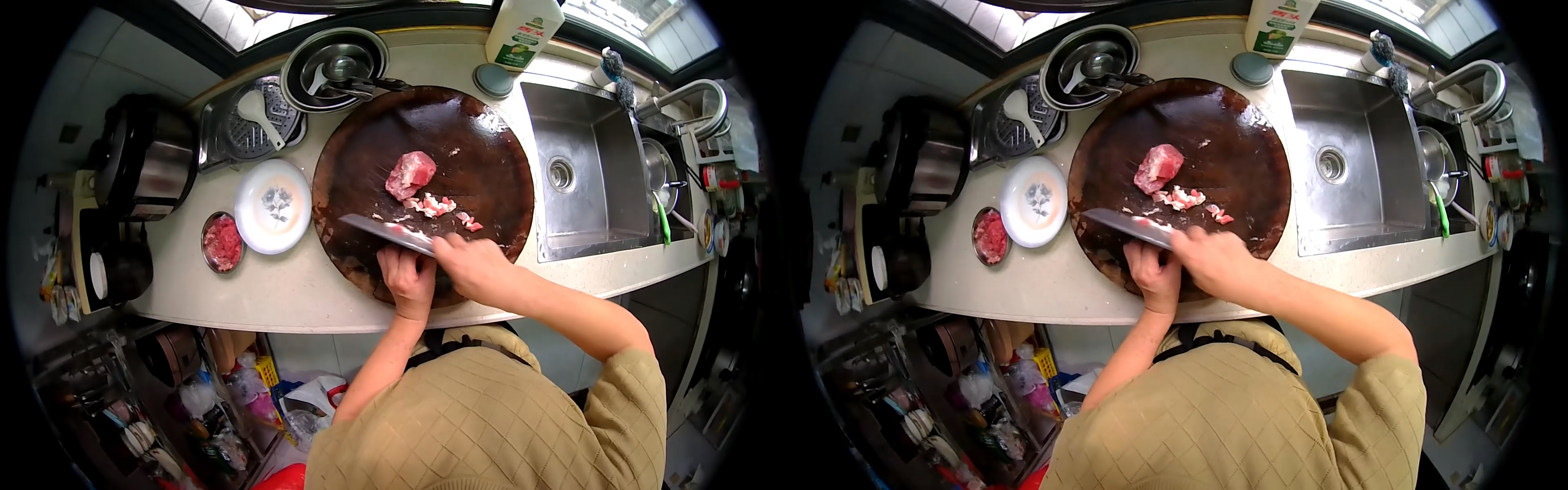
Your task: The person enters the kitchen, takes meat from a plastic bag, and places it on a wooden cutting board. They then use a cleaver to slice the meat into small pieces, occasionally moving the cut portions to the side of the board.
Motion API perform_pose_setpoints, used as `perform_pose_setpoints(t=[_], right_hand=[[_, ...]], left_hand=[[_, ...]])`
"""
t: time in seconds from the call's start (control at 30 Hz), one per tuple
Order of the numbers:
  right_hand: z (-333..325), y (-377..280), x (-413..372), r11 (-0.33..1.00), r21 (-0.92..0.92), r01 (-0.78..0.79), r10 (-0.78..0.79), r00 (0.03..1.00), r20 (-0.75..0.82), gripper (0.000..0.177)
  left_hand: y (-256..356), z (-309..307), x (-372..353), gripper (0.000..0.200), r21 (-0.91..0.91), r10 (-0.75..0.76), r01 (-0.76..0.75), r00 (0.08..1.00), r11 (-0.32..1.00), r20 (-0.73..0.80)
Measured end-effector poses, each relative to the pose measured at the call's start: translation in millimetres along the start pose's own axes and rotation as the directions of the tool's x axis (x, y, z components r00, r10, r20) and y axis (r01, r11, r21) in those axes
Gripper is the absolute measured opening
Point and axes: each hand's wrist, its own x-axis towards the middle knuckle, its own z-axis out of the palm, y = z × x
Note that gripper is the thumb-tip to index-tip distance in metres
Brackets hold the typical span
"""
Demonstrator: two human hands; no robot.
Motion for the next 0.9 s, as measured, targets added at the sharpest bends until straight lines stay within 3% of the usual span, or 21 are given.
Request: perform_pose_setpoints(t=[0.07, 0.17, 0.27, 0.33, 0.47, 0.73, 0.83, 0.9], right_hand=[[-8, 2, -27, 0.996, 0.016, -0.089, 0.088, 0.995, 0.047, 0.029], [-11, 3, -28, 0.995, -0.012, -0.102, 0.103, 0.991, 0.09, 0.028], [2, -1, 21, 1.0, 0.014, -0.003, 0.003, 1.0, -0.001, 0.028], [0, 4, 32, 1.0, 0.029, 0.0, 0.001, 0.999, -0.037, 0.027], [-2, 18, 14, 0.992, 0.07, -0.105, 0.116, 0.977, -0.181, 0.022], [-3, -7, -25, 0.997, 0.066, -0.05, 0.049, 0.999, 0.01, 0.023], [-6, 0, -43, 0.995, 0.059, -0.077, 0.073, 0.995, 0.065, 0.022], [-18, 2, -60, 0.994, 0.044, -0.102, 0.095, 0.985, 0.145, 0.021]], left_hand=[[2, -2, 2, 0.02, -0.013, 0.009, -0.009, 1.0, 1.0, 0.012], [1, -3, 3, 0.018, -0.002, 0.023, -0.023, 0.999, 1.0, 0.028], [1, -6, 0, 0.018, 0.023, -0.008, 0.006, 0.997, 1.0, 0.077], [3, -5, -1, 0.02, 0.019, 0.032, -0.032, 0.999, 0.999, 0.029], [3, -1, -2, 0.024, 0.046, 0.076, -0.074, 0.997, 0.996, -0.029], [8, -5, 2, 0.033, -0.006, 0.068, -0.069, 0.995, 0.998, -0.069], [-2, -5, -9, 0.034, -0.005, 0.004, -0.004, 0.999, 1.0, 0.033], [2, -6, -4, 0.033, -0.021, 0.031, -0.03, 0.999, 0.999, 0.015]])
